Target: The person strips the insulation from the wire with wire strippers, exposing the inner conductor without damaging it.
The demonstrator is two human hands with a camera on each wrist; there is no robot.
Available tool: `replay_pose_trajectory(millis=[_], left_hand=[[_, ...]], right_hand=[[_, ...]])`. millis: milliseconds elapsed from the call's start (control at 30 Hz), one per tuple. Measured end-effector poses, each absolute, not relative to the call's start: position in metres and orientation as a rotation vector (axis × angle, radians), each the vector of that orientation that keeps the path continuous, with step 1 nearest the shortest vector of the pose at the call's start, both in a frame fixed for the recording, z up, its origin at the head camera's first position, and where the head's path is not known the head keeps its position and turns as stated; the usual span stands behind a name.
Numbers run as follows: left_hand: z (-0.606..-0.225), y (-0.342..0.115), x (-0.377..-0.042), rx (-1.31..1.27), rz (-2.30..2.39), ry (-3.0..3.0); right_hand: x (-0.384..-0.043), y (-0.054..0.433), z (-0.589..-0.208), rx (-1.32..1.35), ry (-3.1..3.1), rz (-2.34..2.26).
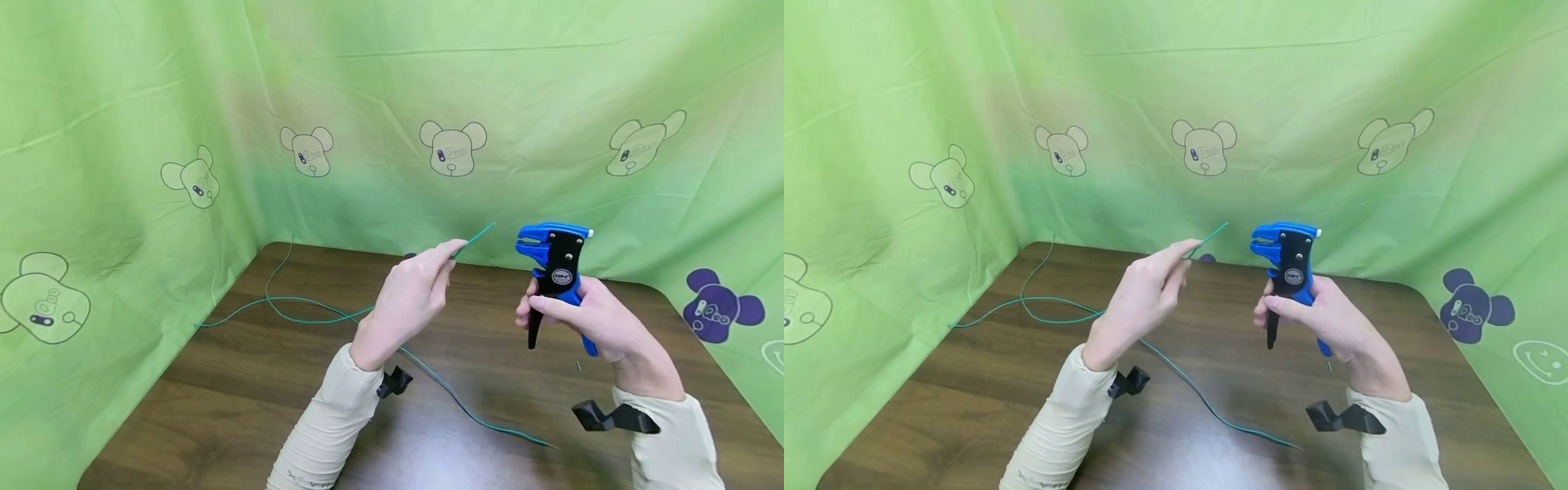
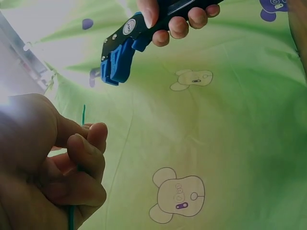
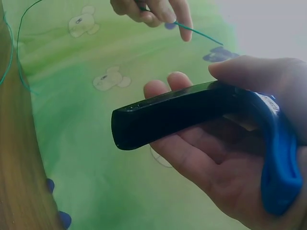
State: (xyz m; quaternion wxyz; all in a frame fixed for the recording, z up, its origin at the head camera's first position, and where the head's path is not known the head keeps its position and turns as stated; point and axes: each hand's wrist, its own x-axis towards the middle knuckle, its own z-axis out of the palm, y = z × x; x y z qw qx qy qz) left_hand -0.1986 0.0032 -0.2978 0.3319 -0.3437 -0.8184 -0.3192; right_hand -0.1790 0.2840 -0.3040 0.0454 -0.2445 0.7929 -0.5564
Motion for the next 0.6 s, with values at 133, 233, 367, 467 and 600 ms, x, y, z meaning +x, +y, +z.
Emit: replay_pose_trajectory(millis=[133,233,367,467,600], left_hand=[[-0.297,0.003,-0.197,-0.901,-0.832,-2.127],[-0.297,0.002,-0.195,-0.905,-0.830,-2.126],[-0.296,0.001,-0.193,-0.924,-0.818,-2.119],[-0.295,0.000,-0.193,-0.931,-0.807,-2.110],[-0.294,-0.001,-0.192,-0.928,-0.799,-2.113]], right_hand=[[-0.175,0.282,-0.300,-0.737,2.473,-1.669],[-0.173,0.280,-0.299,-0.768,2.432,-1.692],[-0.171,0.277,-0.298,-0.836,2.276,-1.785],[-0.170,0.274,-0.297,-0.878,2.162,-1.837],[-0.169,0.270,-0.296,-0.903,2.126,-1.825]])
